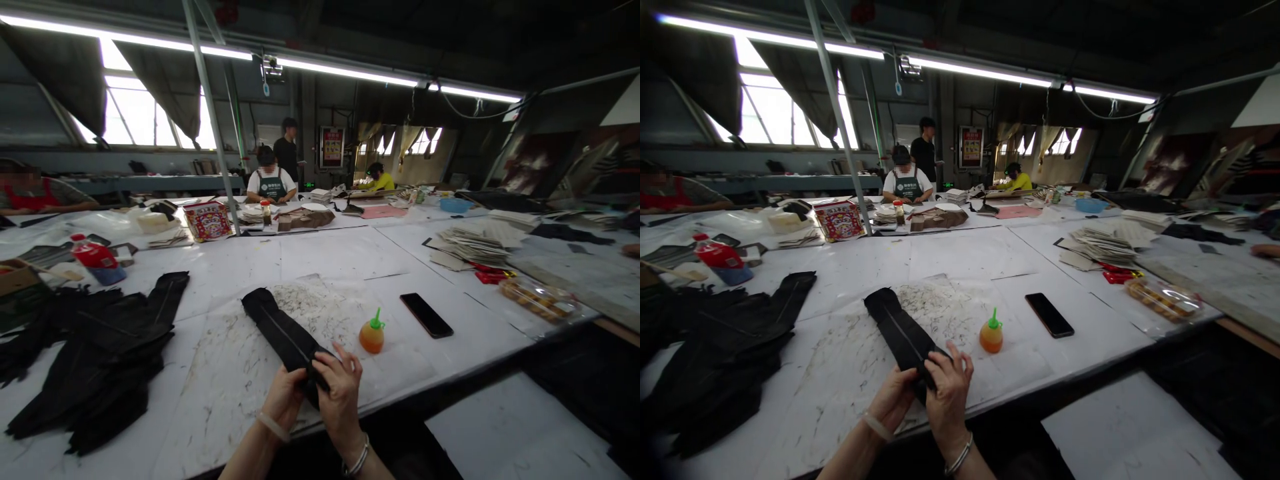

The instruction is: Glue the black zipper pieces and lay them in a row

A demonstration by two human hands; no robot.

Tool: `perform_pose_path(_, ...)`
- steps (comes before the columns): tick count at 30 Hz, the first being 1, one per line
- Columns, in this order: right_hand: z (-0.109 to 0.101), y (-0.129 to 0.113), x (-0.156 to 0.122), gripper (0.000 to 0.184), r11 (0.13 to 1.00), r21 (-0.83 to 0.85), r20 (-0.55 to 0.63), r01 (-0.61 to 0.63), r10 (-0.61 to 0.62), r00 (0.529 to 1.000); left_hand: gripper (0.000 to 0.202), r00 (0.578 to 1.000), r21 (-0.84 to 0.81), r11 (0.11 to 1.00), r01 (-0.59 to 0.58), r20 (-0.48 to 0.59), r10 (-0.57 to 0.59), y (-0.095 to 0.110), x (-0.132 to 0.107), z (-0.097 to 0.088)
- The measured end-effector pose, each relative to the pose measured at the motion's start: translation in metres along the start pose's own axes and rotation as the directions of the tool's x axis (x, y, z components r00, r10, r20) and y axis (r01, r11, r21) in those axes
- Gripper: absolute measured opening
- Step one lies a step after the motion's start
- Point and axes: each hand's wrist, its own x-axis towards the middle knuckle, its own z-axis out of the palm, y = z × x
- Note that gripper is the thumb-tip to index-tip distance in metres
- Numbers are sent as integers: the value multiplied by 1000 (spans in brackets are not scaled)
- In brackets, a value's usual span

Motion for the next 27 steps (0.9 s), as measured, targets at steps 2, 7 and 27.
perform_pose_path(2, -6, 0, -5, 40, 985, 25, 146, 172, -173, 974, 20, 1000, 53, 999, -6, 16, 5, 6, -1, -10)
perform_pose_path(7, -20, -4, 10, 30, 949, 169, 504, 267, -316, 804, 24, 995, 196, 979, 60, 61, -74, 14, -4, -31)
perform_pose_path(27, 25, 24, 36, 27, 751, 121, 674, -649, 418, 609, 47, 997, 994, -76, -76, 74, -24, 45, -2, -33)
